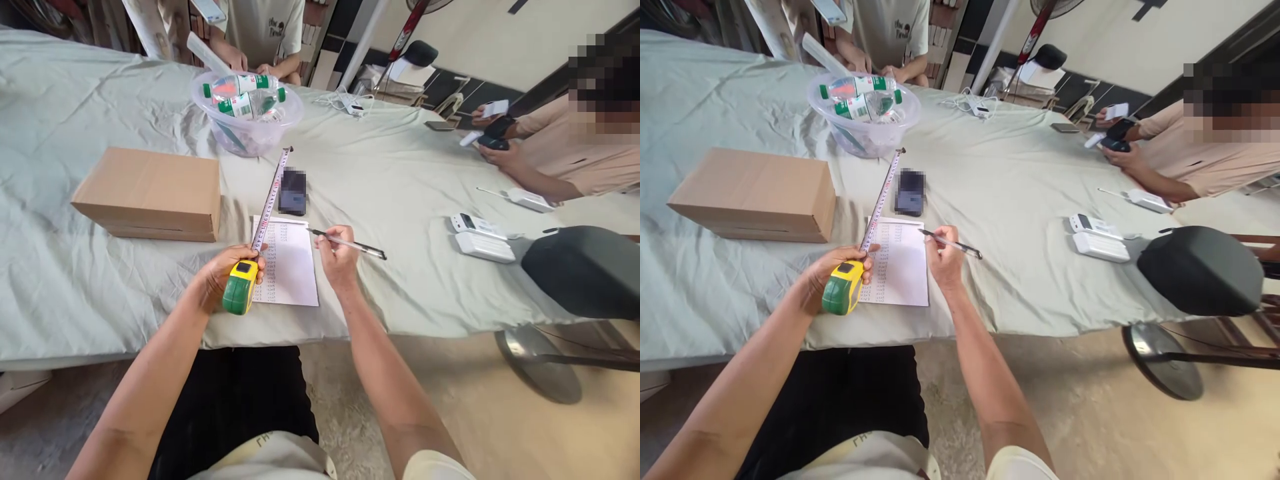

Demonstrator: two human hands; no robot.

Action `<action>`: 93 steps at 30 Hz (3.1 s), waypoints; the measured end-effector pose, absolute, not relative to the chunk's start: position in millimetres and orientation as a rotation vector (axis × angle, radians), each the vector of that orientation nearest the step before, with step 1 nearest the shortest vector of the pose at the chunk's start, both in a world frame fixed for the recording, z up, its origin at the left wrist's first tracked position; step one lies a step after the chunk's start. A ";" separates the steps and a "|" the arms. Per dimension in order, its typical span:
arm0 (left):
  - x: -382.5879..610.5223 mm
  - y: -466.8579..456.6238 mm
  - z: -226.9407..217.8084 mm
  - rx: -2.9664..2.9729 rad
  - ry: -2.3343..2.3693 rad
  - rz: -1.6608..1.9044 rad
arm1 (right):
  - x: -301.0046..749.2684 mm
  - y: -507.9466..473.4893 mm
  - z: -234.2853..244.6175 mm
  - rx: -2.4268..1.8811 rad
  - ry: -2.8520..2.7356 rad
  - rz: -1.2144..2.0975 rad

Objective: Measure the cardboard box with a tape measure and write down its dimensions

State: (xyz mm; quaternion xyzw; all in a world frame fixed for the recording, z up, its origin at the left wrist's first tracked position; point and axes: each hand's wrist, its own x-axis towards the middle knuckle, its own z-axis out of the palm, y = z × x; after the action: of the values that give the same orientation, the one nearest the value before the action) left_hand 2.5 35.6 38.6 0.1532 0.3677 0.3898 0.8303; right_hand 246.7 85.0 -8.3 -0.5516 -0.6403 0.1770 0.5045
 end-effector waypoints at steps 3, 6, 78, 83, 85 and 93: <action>2.4 39.6 32.9 0.336 0.778 0.814 | 212.7 79.2 -5.0 -1.222 -1.410 0.699; 2.1 42.1 28.8 0.351 0.787 0.788 | 195.9 73.0 -7.7 -1.240 -1.376 0.756; 0.9 36.9 28.7 0.455 0.823 0.812 | 194.4 69.5 -20.7 -1.420 -1.407 0.618; 1.2 38.3 28.0 0.461 0.827 0.811 | 193.7 69.4 -20.5 -1.422 -1.412 0.598; 1.1 38.7 27.1 0.465 0.828 0.807 | 193.8 69.2 -20.4 -1.416 -1.420 0.597; 0.5 39.0 25.2 0.486 0.805 0.805 | 194.0 69.0 -20.2 -1.422 -1.372 0.605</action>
State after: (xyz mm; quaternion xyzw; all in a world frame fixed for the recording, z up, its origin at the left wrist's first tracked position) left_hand 0.5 39.0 25.2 0.2279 0.3773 0.3772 0.8145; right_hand 194.0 69.0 -20.2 -0.5910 -0.5702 0.2513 0.5123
